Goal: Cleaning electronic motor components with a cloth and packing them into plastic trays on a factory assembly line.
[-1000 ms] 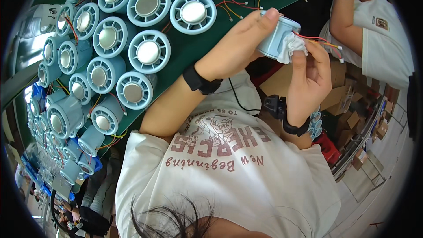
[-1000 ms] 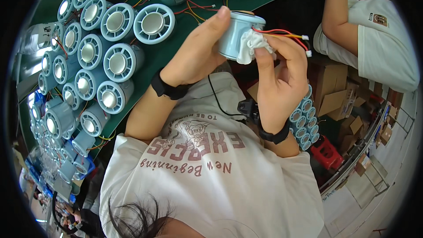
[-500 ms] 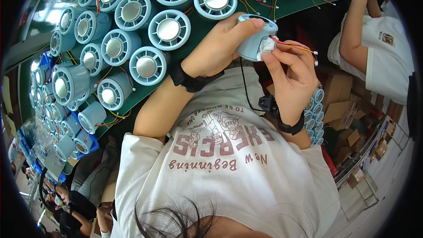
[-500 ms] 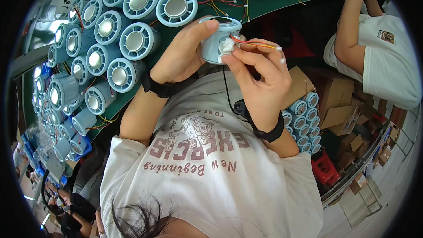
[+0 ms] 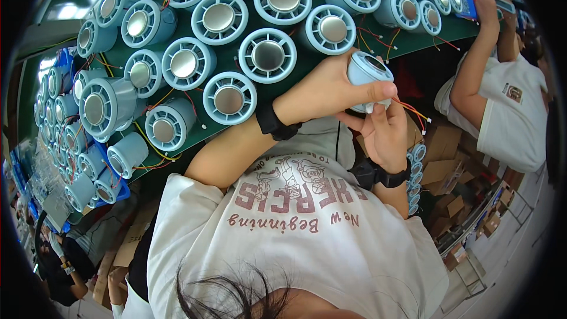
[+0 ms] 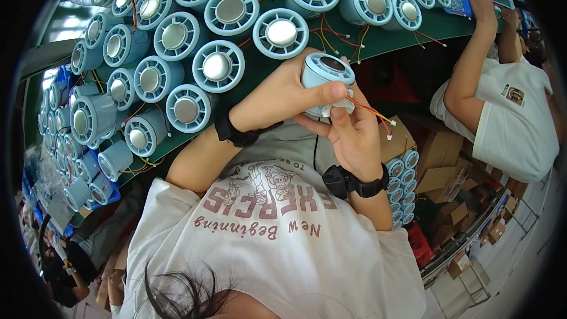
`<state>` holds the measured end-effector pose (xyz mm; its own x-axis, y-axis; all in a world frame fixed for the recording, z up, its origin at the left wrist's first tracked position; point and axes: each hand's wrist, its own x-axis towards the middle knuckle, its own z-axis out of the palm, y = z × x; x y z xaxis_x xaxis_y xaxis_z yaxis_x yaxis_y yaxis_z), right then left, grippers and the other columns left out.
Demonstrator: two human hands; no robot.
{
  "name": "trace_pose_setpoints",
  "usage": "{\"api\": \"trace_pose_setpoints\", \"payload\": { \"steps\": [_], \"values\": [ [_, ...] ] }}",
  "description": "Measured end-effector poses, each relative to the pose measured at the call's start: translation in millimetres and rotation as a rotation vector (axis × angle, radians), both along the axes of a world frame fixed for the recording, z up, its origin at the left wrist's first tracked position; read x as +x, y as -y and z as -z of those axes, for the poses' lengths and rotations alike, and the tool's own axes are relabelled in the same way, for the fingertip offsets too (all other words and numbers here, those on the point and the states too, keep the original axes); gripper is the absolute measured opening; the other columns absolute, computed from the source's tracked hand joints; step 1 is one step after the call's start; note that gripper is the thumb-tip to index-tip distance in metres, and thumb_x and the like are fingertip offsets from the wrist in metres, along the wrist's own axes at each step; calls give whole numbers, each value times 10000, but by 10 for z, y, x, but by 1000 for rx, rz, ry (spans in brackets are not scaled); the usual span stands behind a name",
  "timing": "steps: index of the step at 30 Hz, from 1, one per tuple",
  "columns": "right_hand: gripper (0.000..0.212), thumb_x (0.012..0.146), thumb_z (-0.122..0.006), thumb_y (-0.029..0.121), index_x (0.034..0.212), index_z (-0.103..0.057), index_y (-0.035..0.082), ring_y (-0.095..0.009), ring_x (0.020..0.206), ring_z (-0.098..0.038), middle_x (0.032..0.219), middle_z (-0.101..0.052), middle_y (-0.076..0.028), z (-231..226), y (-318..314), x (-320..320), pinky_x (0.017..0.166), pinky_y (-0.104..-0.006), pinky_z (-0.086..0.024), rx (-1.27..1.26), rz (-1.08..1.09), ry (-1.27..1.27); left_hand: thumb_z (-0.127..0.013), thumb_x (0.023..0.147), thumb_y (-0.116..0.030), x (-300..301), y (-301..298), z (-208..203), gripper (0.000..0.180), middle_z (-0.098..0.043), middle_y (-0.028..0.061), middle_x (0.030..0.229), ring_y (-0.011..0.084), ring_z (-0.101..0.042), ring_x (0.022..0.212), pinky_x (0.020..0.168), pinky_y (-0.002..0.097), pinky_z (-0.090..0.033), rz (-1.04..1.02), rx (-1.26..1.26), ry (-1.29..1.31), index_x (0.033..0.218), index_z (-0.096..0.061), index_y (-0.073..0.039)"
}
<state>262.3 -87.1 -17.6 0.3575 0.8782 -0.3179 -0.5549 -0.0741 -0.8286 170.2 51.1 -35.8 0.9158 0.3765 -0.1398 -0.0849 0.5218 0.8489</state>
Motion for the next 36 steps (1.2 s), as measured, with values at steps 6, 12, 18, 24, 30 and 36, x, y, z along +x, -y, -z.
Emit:
{"api": "trace_pose_setpoints", "payload": {
  "steps": [6,12,18,24,30,36],
  "values": [
    [344,1006,-449,204,1257,-411,-30,-289,1114,-576,1257,-514,-154,-51,-54,-48,927,-489,-524,-60,17,108,-775,782,-377,-30,-57,-26,560,-622,71,979,113,-599,853,716,256,-515,50,-161,15,1103,-538,16],
    [279,1004,-468,200,1151,-464,-37,-243,1025,-614,1121,-569,-145,-159,-235,-156,865,-426,-553,-164,221,117,-776,790,-303,2,-67,68,476,-626,60,959,103,-602,782,670,254,-530,21,-273,28,1083,-561,4],
    [272,1016,-442,210,1101,-502,-42,-210,960,-624,1011,-611,-112,-173,-191,-50,832,-386,-552,-242,164,178,-773,798,-313,50,-47,75,475,-619,47,967,101,-588,827,702,250,-516,8,-312,29,1089,-565,-1],
    [310,1023,-422,196,1183,-514,-53,-166,927,-610,1021,-612,-99,-320,-181,47,867,-288,-489,-433,-110,847,-773,800,-329,78,6,126,521,-601,36,1017,96,-567,905,775,253,-487,-90,-183,103,1141,-536,-14],
    [461,957,-542,213,1322,-471,-58,-183,1028,-578,1229,-568,-140,-401,26,370,865,-304,-472,-208,194,599,-800,763,-299,-54,116,55,554,-593,50,1014,124,-578,934,829,273,-469,-40,46,30,1162,-525,-32],
    [562,793,-724,261,1252,-544,-10,-186,810,-595,995,-613,-127,-668,-24,261,705,-301,-489,-123,-491,1355,-818,670,-149,-352,448,-184,598,-596,121,1020,267,-601,927,825,333,-480,-222,781,-57,1169,-513,-27]
  ]
}}
